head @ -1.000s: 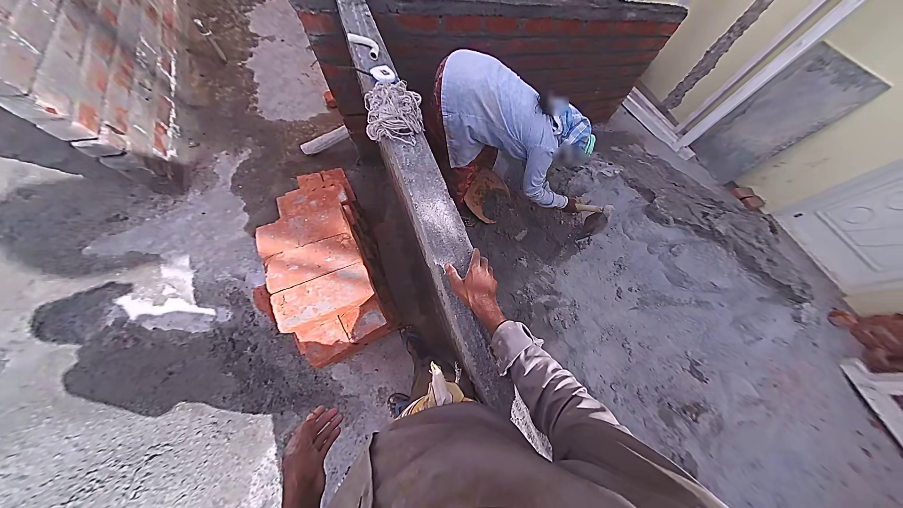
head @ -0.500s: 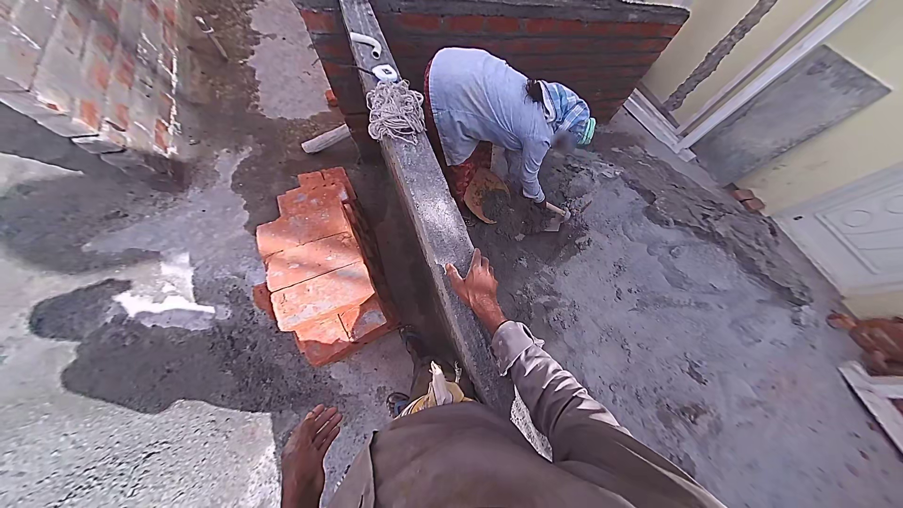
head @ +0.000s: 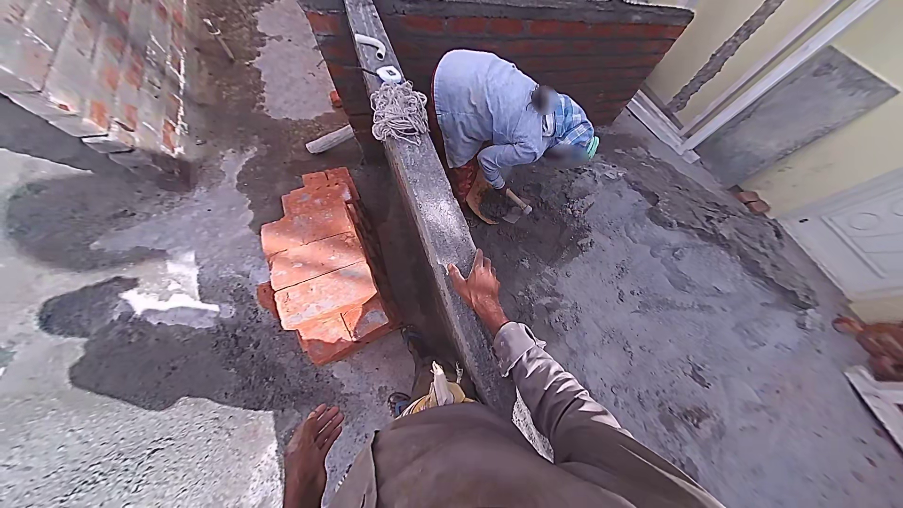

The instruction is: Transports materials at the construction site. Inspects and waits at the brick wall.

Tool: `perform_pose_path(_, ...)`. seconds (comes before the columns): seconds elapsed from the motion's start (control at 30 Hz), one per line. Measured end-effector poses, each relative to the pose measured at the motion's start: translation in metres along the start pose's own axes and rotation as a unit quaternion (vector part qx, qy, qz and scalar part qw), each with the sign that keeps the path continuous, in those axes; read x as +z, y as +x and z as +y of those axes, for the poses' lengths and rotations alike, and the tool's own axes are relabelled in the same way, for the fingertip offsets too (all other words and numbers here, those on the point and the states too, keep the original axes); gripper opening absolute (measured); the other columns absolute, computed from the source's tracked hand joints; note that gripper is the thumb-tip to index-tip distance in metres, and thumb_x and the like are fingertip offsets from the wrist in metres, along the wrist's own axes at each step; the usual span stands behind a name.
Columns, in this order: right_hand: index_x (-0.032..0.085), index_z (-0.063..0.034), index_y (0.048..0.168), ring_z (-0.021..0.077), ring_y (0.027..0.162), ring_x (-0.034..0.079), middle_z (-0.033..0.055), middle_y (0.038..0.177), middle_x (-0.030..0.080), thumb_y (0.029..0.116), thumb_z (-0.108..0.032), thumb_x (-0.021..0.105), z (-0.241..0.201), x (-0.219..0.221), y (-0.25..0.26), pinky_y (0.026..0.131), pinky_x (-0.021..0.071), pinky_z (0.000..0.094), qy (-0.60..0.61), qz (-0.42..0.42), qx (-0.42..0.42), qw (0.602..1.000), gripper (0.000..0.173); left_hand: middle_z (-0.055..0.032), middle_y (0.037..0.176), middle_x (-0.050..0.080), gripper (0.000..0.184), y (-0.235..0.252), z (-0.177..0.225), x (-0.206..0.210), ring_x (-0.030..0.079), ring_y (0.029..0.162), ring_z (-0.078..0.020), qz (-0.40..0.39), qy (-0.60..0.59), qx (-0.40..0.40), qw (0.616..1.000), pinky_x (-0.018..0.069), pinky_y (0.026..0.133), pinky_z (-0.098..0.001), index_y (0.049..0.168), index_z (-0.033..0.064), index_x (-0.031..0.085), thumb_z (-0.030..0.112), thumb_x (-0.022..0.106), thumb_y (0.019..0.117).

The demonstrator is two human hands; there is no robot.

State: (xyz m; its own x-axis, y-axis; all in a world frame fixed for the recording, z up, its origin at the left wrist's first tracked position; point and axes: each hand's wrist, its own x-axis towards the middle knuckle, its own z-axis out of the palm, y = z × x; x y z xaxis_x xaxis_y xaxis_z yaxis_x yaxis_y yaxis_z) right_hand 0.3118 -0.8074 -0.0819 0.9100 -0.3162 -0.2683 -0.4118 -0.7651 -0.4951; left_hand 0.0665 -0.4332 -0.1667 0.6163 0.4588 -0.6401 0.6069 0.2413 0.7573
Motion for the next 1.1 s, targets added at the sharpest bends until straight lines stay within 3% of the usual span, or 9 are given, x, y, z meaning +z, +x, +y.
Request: perform_pose_path(1.1,0.037,-0.0081,0.158,0.0348,0.127,0.059,0.0173,0.147,0.054,0.0879,-0.077,0.050,0.0005,0.0012,0.0008,0.096,0.0544,0.0512,0.002,0.007,-0.002,1.000,0.099,-0.0164,0.125,0.068,0.051,-0.0032,0.0054,0.0041,0.071,0.102,-0.0228,0.002,-0.003,-0.004,1.000,0.0578,0.087,-0.0379,0.141,0.0042,0.052,0.041,0.032,0.1117)
